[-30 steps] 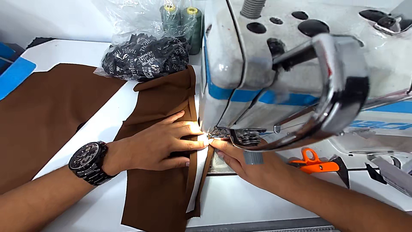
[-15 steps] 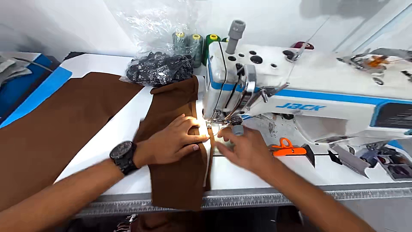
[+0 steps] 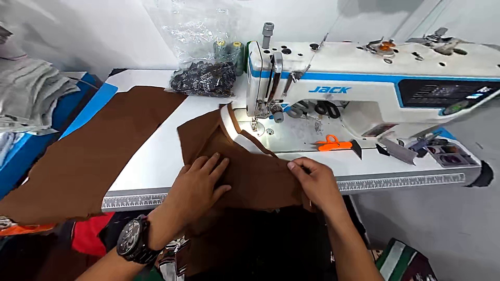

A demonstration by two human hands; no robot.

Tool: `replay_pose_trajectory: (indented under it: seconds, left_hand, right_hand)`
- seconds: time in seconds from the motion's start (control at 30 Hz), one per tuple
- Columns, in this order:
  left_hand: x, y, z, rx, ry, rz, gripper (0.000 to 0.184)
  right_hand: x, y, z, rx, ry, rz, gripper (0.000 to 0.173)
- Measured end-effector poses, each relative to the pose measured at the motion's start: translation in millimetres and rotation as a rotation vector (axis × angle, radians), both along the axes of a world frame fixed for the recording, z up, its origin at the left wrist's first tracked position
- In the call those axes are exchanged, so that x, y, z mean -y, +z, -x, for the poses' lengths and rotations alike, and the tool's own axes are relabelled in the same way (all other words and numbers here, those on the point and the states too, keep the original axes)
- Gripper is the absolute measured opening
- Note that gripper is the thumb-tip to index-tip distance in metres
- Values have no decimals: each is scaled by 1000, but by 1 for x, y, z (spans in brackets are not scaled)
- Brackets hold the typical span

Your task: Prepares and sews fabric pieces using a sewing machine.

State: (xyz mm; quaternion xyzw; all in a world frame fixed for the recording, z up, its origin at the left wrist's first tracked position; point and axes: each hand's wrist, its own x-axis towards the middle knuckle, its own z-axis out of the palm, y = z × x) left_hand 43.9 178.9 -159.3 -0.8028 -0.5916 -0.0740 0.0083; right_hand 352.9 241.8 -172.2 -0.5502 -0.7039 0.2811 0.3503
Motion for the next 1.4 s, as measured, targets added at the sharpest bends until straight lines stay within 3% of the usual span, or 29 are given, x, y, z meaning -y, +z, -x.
replay_pose_trajectory:
  seconds: [0.1,0.27,0.37,0.47,0.6,0.7,0.8,0.87,0.93,0.97,1.03,1.07,1.13,1.2,1.23,1.33,1.4]
  left_hand:
    - [9,9,-3,-57,17,-5,67]
    - [-29,14,-9,29,-38,-89,40]
    - [-66,9,-7,115,-77,-128,47]
    - [-107,1,9,252,-120,-13,49]
    - [-142,2,35,272,-195,66,21]
    - [-130,21,50,247,-219,140,9]
    - [-73,57,59,326,-335,199,9]
    - [-21,79,50,470,-595,382,18]
    - [14,84,23,575,-836,571,30]
    - [22,84,11,602,-826,524,30]
    - [16,77,-3,595,-575,196,30]
    - [2,72,-7,606,-467,63,49]
    - [-27,67,-12,713,-443,65,98]
    - [-42,65,-18,861,-511,183,112]
    - [-46,66,-20,932,-530,241,103]
    - [-45,82,-19,1029,-534,437,33]
    - [-41,94,-15,948,-492,446,9]
  right_hand:
    - [-4,3,-7,61,-45,64,18]
    - [6,9,-2,136,-25,109,21]
    - [5,9,-2,146,-6,134,21]
    - [3,7,-6,153,15,146,21]
    - [-4,5,-14,116,59,148,19]
    - [-11,7,-26,147,203,10,11]
    - [-16,20,-28,311,197,-275,12]
    - [-14,41,-15,380,120,-412,16]
    - [-8,57,1,332,230,-507,21]
    - [-7,63,9,262,360,-539,23]
    - [-5,69,26,12,646,-549,23]
    - [-5,70,34,-102,763,-534,24]
    - [-4,70,46,-239,949,-476,24]
    - [-2,68,51,-321,1053,-406,21]
    - [0,66,52,-368,1053,-379,19]
    - [15,52,50,-580,849,-266,13]
    - [31,42,48,-667,667,-73,48]
